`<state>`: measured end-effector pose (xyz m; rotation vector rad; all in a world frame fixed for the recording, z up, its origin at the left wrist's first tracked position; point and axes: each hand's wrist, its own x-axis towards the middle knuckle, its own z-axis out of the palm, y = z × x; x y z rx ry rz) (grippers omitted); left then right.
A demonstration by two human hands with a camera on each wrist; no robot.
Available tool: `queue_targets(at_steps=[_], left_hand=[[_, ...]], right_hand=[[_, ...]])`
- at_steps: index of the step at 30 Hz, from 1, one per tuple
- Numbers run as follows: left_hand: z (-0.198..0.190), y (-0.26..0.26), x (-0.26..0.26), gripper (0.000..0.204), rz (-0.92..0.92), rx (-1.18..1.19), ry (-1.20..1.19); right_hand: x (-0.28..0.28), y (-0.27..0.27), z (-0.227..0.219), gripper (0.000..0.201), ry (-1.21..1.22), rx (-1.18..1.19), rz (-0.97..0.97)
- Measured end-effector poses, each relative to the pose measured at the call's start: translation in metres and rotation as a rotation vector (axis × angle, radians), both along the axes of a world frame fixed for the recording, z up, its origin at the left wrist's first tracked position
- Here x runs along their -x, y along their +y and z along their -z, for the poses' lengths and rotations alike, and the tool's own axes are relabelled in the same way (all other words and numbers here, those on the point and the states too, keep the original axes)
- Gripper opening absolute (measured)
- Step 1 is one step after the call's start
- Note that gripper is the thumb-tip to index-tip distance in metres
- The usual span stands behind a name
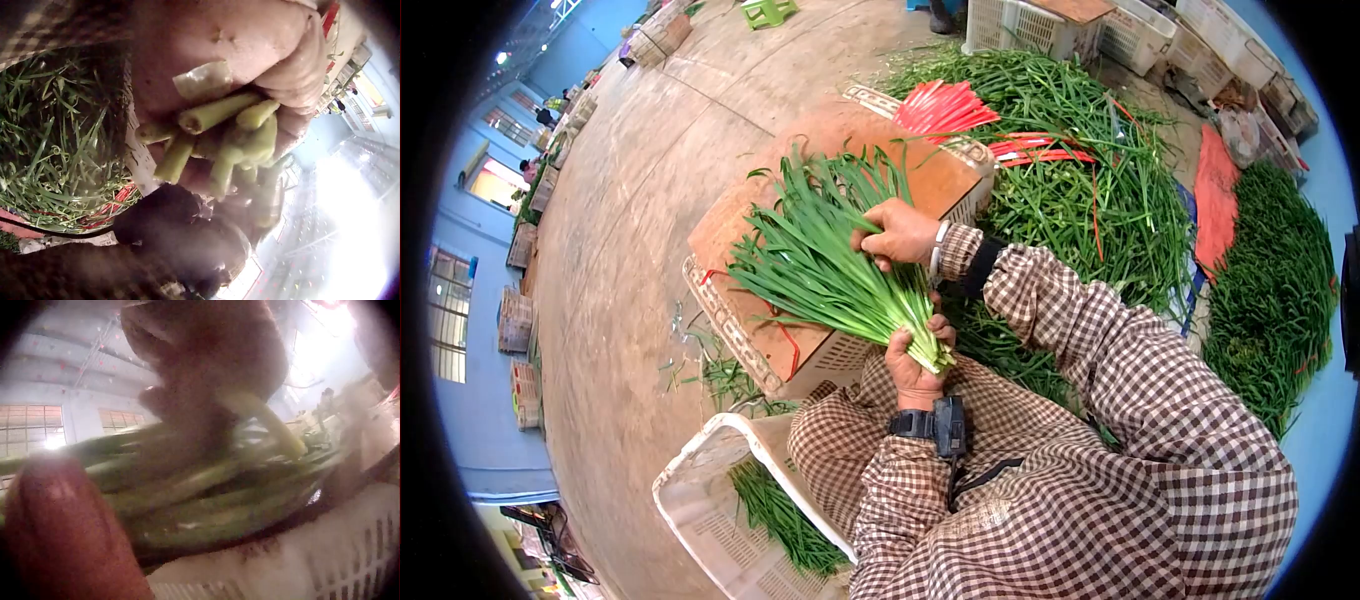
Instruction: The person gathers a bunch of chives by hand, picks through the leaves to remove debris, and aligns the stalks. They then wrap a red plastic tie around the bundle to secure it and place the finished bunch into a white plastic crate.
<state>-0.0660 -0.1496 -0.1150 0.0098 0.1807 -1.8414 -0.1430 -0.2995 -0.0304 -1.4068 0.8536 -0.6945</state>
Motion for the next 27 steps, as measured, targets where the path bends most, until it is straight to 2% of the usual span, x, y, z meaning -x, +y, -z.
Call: queue_targets(at_steps=[2, 4, 5, 7, 8, 9, 11, 12, 13, 15, 19, 21, 24, 27], left_hand=[[-0.001, 0.001, 0.000, 0.061, -0.001, -0.036, -0.016], [0.000, 0.001, 0.000, 0.062, -0.002, -0.071, -0.032], [0.001, 0.001, -0.001, 0.062, -0.002, -0.046, -0.019], [0.004, 0.001, -0.001, 0.062, -0.004, -0.021, -0.004], [0.006, 0.001, -0.001, 0.061, 0.002, -0.009, 0.003], [0.008, 0.001, -0.001, 0.060, 0.007, 0.005, 0.011], [0.009, 0.000, -0.001, 0.060, 0.004, 0.006, 0.008], [0.009, 0.000, -0.001, 0.060, 0.002, 0.010, 0.003], [0.009, 0.000, -0.001, 0.060, 0.001, 0.009, 0.004], [0.008, 0.001, 0.000, 0.059, -0.021, 0.012, -0.022], [0.007, 0.001, 0.001, 0.058, -0.024, -0.012, -0.017], [0.009, 0.001, 0.000, 0.058, -0.037, -0.019, -0.109], [0.006, 0.001, 0.000, 0.059, -0.040, 0.007, -0.123], [0.004, 0.001, 0.000, 0.060, -0.018, 0.021, -0.107]], right_hand=[[-0.005, -0.003, -0.001, 0.009, -0.005, 0.010, -0.060], [-0.008, -0.014, 0.002, 0.015, 0.208, 0.181, 0.024], [-0.011, -0.024, 0.015, 0.015, 0.207, 0.180, 0.022], [-0.017, -0.041, 0.031, 0.019, 0.399, 0.747, 0.306], [-0.016, -0.046, 0.030, 0.027, 0.472, 0.636, 0.263], [-0.017, -0.049, 0.029, 0.027, 0.473, 0.635, 0.262], [-0.022, -0.052, 0.021, 0.035, 0.757, 0.483, 0.180], [-0.023, -0.054, 0.018, 0.041, 0.791, 0.428, 0.162], [-0.025, -0.058, 0.020, 0.041, 0.792, 0.427, 0.161], [-0.027, -0.065, 0.024, 0.025, 0.792, 0.446, 0.315], [-0.021, -0.077, 0.024, 0.025, 0.908, 0.394, 0.172], [-0.018, -0.086, 0.028, 0.024, 0.844, 0.366, 0.223], [-0.011, -0.106, 0.027, 0.024, 0.860, 0.403, 0.213], [-0.003, -0.091, -0.012, 0.024, 0.882, 0.437, 0.179]])
